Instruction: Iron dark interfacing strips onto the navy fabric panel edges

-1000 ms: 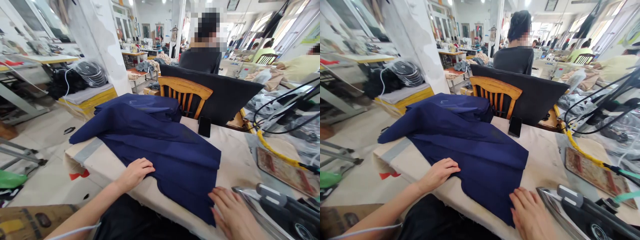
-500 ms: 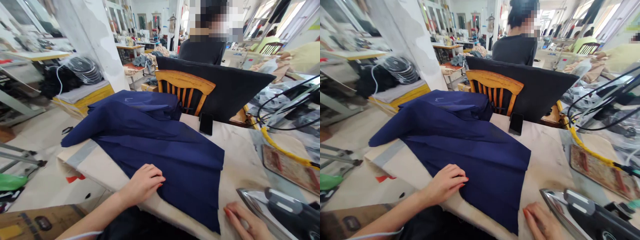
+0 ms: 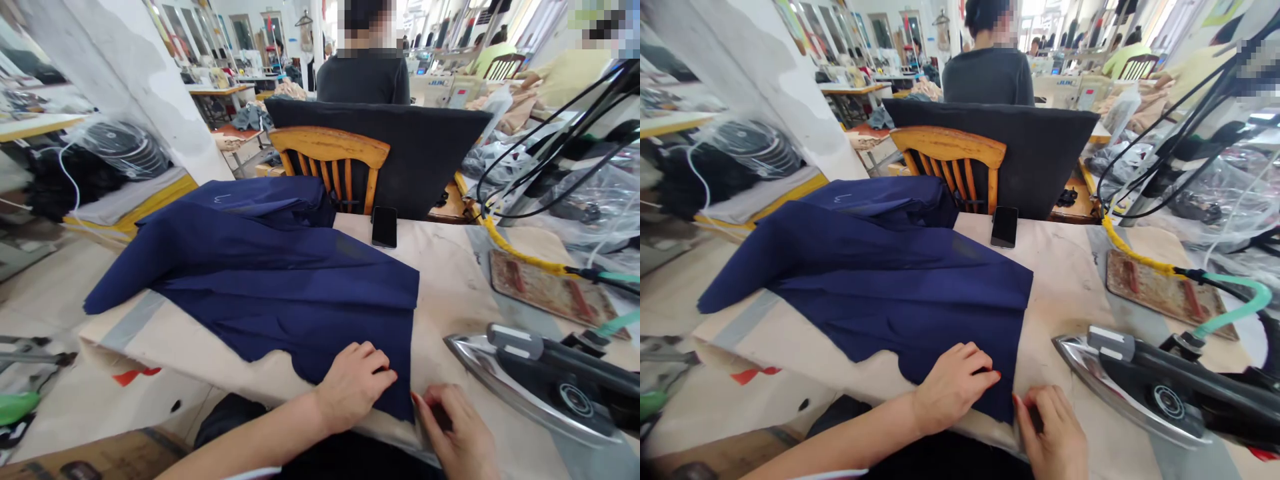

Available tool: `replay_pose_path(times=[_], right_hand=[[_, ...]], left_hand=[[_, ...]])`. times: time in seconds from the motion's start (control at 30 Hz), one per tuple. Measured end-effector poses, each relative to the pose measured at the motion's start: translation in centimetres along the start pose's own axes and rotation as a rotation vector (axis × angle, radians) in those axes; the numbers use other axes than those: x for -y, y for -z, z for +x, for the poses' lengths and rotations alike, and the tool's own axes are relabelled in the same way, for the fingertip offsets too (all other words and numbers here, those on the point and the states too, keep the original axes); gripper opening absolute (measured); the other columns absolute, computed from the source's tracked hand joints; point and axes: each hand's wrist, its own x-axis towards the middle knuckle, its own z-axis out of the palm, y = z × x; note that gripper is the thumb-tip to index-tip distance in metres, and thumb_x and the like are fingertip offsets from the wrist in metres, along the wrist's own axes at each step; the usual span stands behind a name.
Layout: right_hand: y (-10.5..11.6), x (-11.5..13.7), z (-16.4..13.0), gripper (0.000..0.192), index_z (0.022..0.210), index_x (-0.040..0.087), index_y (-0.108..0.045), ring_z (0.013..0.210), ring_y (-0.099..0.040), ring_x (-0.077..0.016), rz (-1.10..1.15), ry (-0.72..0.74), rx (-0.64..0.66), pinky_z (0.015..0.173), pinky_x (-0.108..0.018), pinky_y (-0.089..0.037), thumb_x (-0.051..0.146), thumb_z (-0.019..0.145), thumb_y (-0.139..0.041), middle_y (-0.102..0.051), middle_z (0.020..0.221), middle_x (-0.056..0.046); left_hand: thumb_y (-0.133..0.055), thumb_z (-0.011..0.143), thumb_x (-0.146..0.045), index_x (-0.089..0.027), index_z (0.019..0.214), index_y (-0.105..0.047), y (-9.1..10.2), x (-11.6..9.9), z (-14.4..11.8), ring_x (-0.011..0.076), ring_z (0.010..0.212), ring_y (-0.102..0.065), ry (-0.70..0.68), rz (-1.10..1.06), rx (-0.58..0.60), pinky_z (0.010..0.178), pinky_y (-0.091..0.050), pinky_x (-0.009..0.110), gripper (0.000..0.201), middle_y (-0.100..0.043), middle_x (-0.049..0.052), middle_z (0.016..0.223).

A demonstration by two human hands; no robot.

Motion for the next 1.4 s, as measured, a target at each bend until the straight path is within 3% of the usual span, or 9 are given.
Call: replay_pose_path(times=[0.13,0.2,0.3,0.4,0.53,0.73,0.97,1.4], right_hand=[[0.0,0.2,1.1,0.014,0.081,0.019,-0.052,0.068,-0.051,-0.0146,-0.130,0.136,0.001,0.064,-0.028,-0.041,0.027,0.092,-0.049,-0.053,0.074,-0.001],[0.0,0.1,1.8,0.010,0.094,0.018,-0.056,0.077,-0.052,-0.0171,-0.183,0.220,0.002,0.070,-0.031,-0.041,0.024,0.092,-0.049,-0.056,0.083,-0.004],[-0.1,-0.1,2.6,0.019,0.108,0.016,-0.057,0.083,-0.051,-0.0187,-0.208,0.302,0.022,0.074,-0.033,-0.040,0.016,0.090,-0.050,-0.058,0.091,-0.006],[0.0,-0.2,3.1,0.017,0.102,0.015,-0.058,0.079,-0.049,-0.0170,-0.193,0.362,0.053,0.073,-0.032,-0.040,0.009,0.089,-0.049,-0.057,0.086,-0.005],[-0.1,-0.2,3.6,0.010,0.090,0.014,-0.055,0.076,-0.048,-0.0162,-0.142,0.390,0.068,0.072,-0.031,-0.041,0.006,0.088,-0.050,-0.054,0.082,-0.005],[-0.5,-0.6,3.7,0.016,0.077,0.017,-0.049,0.072,-0.046,-0.0151,-0.085,0.378,0.086,0.066,-0.030,-0.042,0.005,0.087,-0.050,-0.051,0.078,-0.004],[-0.6,-1.0,3.8,0.013,0.088,0.017,-0.053,0.075,-0.050,-0.0150,-0.061,0.393,0.092,0.068,-0.029,-0.046,0.007,0.089,-0.045,-0.054,0.082,-0.004],[0.0,-1.1,4.4,0.015,0.090,0.018,-0.054,0.074,-0.051,-0.0141,-0.033,0.448,0.188,0.066,-0.027,-0.048,0.007,0.089,-0.043,-0.056,0.082,-0.004]], left_hand=[[-0.048,0.095,-0.020,-0.022,0.106,-0.058,0.0,0.0,0.0,0.0164,0.088,-0.047,0.025,-0.029,-0.022,0.072,-0.037,0.030,0.015,-0.058,0.001,0.099],[-0.047,0.096,-0.021,-0.021,0.103,-0.059,-0.2,-0.2,0.1,0.0164,0.087,-0.048,0.046,-0.042,-0.040,0.072,-0.038,0.031,0.014,-0.058,0.001,0.098],[-0.050,0.095,-0.023,-0.019,0.102,-0.059,-0.4,-0.2,0.2,0.0167,0.086,-0.048,0.078,-0.061,-0.062,0.073,-0.040,0.031,0.012,-0.058,0.002,0.096],[-0.052,0.094,-0.024,-0.018,0.101,-0.059,-0.5,-0.2,0.2,0.0166,0.085,-0.048,0.096,-0.067,-0.083,0.074,-0.041,0.031,0.012,-0.058,0.002,0.094],[-0.050,0.095,-0.025,-0.019,0.103,-0.060,-0.6,-0.2,0.3,0.0157,0.083,-0.049,0.087,-0.044,-0.112,0.071,-0.042,0.030,0.014,-0.058,0.002,0.092],[-0.049,0.095,-0.023,-0.019,0.104,-0.060,-0.7,-0.2,0.3,0.0151,0.081,-0.048,0.076,-0.049,-0.139,0.068,-0.039,0.030,0.015,-0.058,0.002,0.091],[-0.048,0.095,-0.023,-0.019,0.105,-0.060,-0.7,-0.3,0.3,0.0152,0.081,-0.048,0.084,-0.034,-0.143,0.069,-0.038,0.030,0.016,-0.058,0.003,0.091],[-0.048,0.095,-0.026,-0.021,0.101,-0.062,-0.7,-0.3,0.2,0.0154,0.083,-0.048,0.063,-0.038,-0.113,0.071,-0.036,0.031,0.016,-0.059,0.001,0.091]])
